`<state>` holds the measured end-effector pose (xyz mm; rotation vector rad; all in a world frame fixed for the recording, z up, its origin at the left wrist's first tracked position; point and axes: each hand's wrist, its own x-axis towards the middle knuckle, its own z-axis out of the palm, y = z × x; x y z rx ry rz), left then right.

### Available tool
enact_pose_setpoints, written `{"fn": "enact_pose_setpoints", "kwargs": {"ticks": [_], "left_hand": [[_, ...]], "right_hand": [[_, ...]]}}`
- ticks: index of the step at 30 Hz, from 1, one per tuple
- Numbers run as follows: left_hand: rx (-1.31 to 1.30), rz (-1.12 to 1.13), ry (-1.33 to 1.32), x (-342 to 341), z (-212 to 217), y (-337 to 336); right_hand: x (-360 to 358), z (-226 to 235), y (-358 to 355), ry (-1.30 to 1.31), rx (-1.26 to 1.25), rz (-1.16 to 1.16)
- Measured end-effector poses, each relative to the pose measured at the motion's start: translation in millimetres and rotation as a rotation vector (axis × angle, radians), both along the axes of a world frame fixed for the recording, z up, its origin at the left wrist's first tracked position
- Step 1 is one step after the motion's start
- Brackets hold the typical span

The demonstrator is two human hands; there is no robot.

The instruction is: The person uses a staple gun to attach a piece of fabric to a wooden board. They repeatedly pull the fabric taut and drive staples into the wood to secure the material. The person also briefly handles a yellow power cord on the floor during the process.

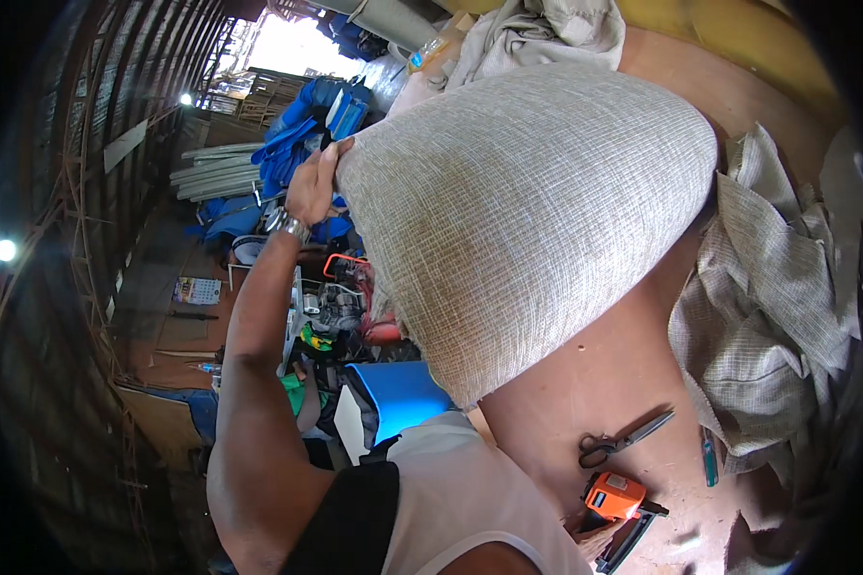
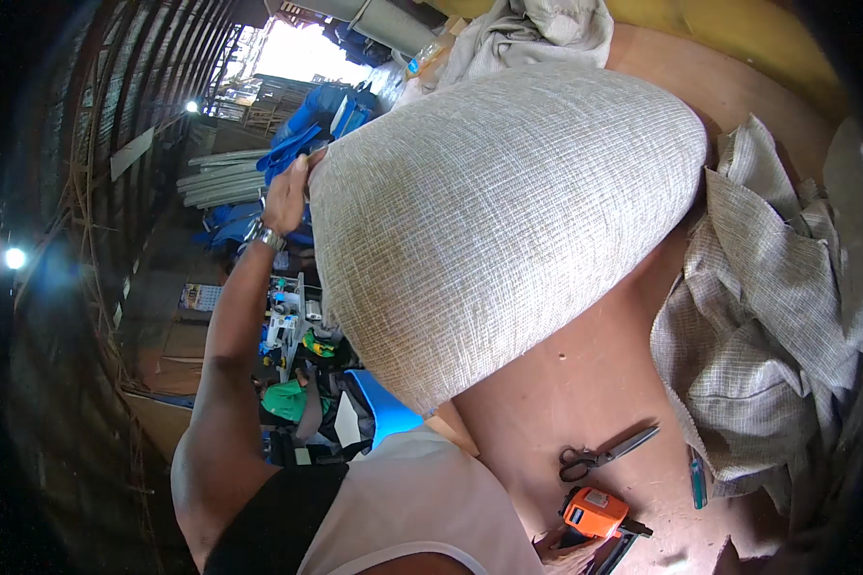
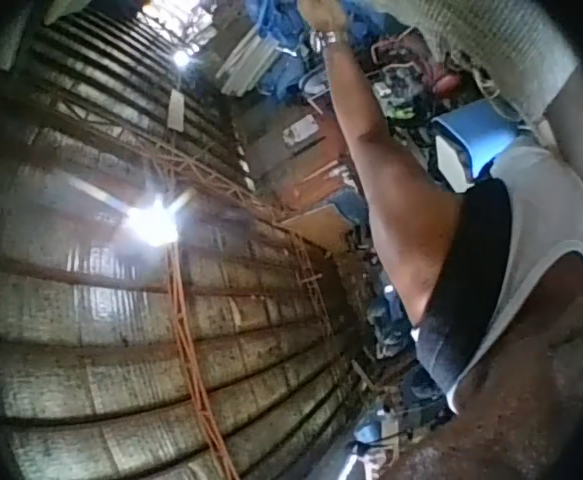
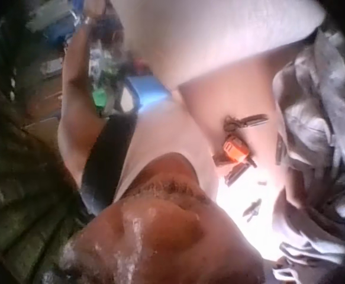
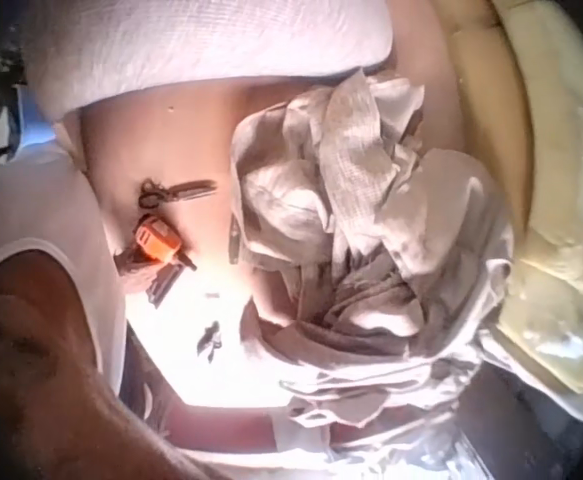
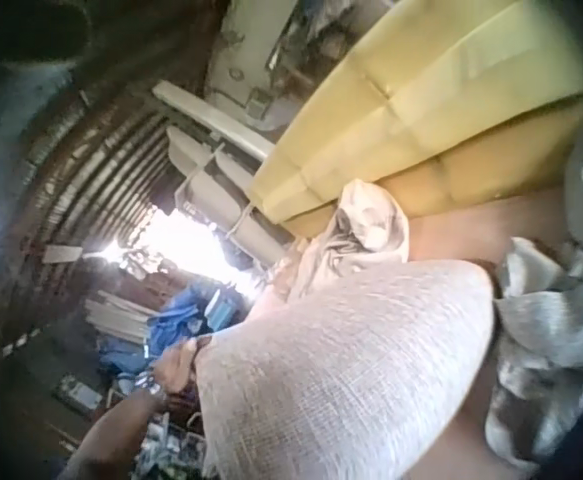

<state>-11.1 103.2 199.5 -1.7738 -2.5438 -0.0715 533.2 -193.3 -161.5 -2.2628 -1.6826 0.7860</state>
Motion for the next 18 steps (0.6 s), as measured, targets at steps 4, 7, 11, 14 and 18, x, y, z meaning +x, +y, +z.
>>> {"fn": "enact_pose_setpoints", "kwargs": {"ticks": [4,7,11,14,18], "left_hand": [[0.103,0.078,-0.342,-48.8,-16.7,60.9],[0.184,0.201,-0.43,-62.4,-25.8,19.6],[0.194,0.052,-0.183,-85.8,-34.1,10.6],[0.011,-0.078,-0.064,-82.7,-18.4,32.5],[-0.146,-0.318,0.387,-24.8,43.9,60.3]], "right_hand": [[-16.8,-5.7,-6.9,-0.007,0.048,-0.114],[-3.8,0.4,-10.1,-0.02,0.031,-0.02],[-0.9,0.9,-11.9,0.006,0.085,0.0],[-10.1,-7.9,-16.7,-0.047,0.082,-0.014],[-13.3,-2.1,-13.0,-0.053,0.173,0.026]]}}
